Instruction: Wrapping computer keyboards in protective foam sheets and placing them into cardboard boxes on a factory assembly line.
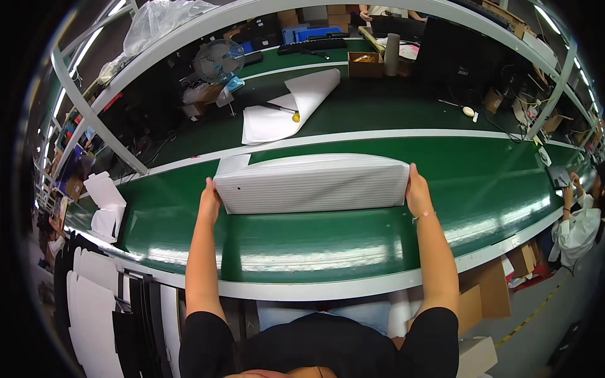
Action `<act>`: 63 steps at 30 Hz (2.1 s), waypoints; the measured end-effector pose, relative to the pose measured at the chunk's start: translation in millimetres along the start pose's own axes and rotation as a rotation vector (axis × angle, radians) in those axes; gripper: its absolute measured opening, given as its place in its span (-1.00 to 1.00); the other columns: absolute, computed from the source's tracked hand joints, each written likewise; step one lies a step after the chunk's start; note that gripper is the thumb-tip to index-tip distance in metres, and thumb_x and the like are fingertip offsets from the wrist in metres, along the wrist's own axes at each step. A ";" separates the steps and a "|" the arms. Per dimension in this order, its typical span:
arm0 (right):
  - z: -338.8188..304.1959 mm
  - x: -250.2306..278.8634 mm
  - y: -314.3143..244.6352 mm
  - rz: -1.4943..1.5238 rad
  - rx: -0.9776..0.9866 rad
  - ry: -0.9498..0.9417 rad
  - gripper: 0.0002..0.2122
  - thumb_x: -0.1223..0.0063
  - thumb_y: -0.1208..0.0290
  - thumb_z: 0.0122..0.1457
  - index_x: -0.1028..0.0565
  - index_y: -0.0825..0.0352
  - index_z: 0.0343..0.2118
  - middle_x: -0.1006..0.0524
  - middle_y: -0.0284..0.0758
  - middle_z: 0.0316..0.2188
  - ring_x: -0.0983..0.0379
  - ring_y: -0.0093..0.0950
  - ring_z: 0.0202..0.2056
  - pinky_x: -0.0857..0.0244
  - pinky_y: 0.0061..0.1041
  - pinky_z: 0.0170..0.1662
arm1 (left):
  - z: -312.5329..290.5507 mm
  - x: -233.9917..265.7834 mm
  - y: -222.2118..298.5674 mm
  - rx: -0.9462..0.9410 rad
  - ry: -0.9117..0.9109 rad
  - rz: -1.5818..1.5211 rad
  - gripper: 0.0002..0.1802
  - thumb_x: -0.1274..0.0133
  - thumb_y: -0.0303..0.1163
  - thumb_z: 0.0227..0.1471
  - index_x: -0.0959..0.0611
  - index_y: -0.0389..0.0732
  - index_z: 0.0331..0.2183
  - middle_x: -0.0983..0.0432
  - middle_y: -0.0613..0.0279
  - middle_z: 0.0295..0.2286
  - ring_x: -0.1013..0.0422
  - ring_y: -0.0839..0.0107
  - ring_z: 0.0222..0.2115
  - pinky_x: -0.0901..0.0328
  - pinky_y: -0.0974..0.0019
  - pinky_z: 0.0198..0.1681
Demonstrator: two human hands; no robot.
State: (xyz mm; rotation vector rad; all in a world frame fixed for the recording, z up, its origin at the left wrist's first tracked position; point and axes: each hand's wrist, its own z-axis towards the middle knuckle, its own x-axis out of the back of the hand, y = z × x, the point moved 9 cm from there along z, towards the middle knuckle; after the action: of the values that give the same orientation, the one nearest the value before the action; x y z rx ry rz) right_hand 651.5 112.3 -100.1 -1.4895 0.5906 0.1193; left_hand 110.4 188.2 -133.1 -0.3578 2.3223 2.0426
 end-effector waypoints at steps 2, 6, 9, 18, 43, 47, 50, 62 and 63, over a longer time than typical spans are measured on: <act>0.5 -2.0 8.8 0.058 -0.007 0.012 -0.75 0.11 0.38 0.11 -0.44 0.50 -0.31 -0.46 -0.23 -0.34 -0.36 -0.53 -0.33 -0.20 -0.66 -0.20 | -5.0 -4.5 0.3 -0.021 0.016 -0.015 -0.66 0.16 -0.30 0.06 -0.50 -0.37 -0.25 -0.47 0.12 -0.36 -0.36 0.39 -0.36 -0.23 0.41 -0.22; -9.1 -10.8 -1.6 -0.582 0.258 0.058 -0.72 0.15 0.33 0.13 -0.40 0.47 -0.24 -0.44 -0.21 -0.29 -0.36 -0.50 -0.28 -0.18 -0.66 -0.15 | -27.5 -8.1 20.7 -0.296 0.131 0.419 -0.59 0.21 -0.19 0.09 -0.49 -0.33 -0.20 -0.45 0.12 -0.26 -0.32 0.29 -0.22 -0.18 0.34 -0.13; -19.5 -22.0 -27.1 -0.874 0.553 0.056 -0.71 0.14 0.31 0.12 -0.39 0.46 -0.23 -0.44 -0.20 -0.29 -0.35 -0.50 -0.29 -0.19 -0.65 -0.17 | -38.0 -6.9 37.4 -0.495 0.257 0.609 -0.60 0.21 -0.20 0.08 -0.52 -0.32 -0.25 -0.44 0.12 -0.24 -0.28 0.25 -0.16 -0.15 0.32 -0.10; -30.7 23.5 -12.1 -0.578 -0.009 0.065 -0.72 0.10 0.29 0.09 -0.38 0.46 -0.32 -0.43 -0.24 -0.39 -0.32 -0.55 -0.39 -0.21 -0.65 -0.29 | -83.6 -49.6 13.3 -0.586 0.145 1.466 -0.75 0.04 -0.33 -0.09 -0.59 -0.28 -0.61 -0.40 0.11 -0.20 -0.23 0.16 -0.09 -0.14 0.20 -0.09; -64.8 -8.1 19.2 -0.430 -0.132 0.020 -0.74 0.10 0.33 0.10 -0.35 0.46 -0.29 -0.43 -0.23 -0.42 -0.35 -0.50 -0.43 -0.25 -0.59 -0.34 | -477.6 299.2 184.6 0.205 0.912 1.581 -0.61 0.08 -0.25 -0.01 -0.50 -0.40 -0.26 -0.47 -0.02 -0.32 -0.38 0.07 -0.31 -0.25 0.24 -0.20; -67.6 -10.1 16.1 -0.336 -0.183 0.020 -0.73 0.10 0.33 0.10 -0.35 0.47 -0.26 -0.44 -0.20 -0.39 -0.38 -0.48 -0.40 -0.27 -0.58 -0.33 | -474.4 297.5 230.0 0.060 0.917 1.532 -0.62 0.10 -0.29 0.01 -0.48 -0.43 -0.24 -0.46 -0.06 -0.29 -0.38 0.06 -0.27 -0.24 0.24 -0.19; -76.9 -14.6 17.3 -0.251 -0.214 0.035 -0.72 0.10 0.33 0.11 -0.35 0.48 -0.24 -0.45 -0.18 -0.37 -0.40 -0.46 -0.39 -0.28 -0.56 -0.32 | -475.4 275.9 280.2 -0.081 0.983 1.658 -0.61 0.11 -0.28 0.03 -0.47 -0.45 -0.23 -0.46 -0.08 -0.30 -0.38 0.08 -0.29 -0.24 0.26 -0.20; -152.6 81.3 -41.3 0.134 -0.022 0.245 -0.61 0.19 0.19 0.16 -0.34 0.44 -0.12 -0.45 -0.12 -0.22 -0.45 -0.37 -0.28 -0.35 -0.52 -0.28 | -445.5 10.8 344.6 -0.808 1.032 1.709 -0.77 0.05 -0.47 0.00 -0.51 -0.40 -0.27 -0.51 0.05 -0.44 -0.40 0.27 -0.49 -0.26 0.38 -0.38; -164.9 91.1 -54.0 0.224 -0.002 0.306 -0.61 0.19 0.18 0.16 -0.33 0.42 -0.10 -0.45 -0.15 -0.19 -0.45 -0.37 -0.27 -0.35 -0.52 -0.27 | -442.9 -14.9 337.8 -1.015 0.975 1.799 -0.78 0.01 -0.52 -0.04 -0.53 -0.36 -0.27 -0.51 0.09 -0.47 -0.39 0.31 -0.54 -0.25 0.40 -0.43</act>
State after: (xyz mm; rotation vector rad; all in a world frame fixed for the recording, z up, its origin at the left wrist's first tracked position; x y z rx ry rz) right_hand 703.5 -76.2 -86.5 -1.4500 1.0051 0.0653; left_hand 118.2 -206.3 260.5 1.8840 1.1042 4.4944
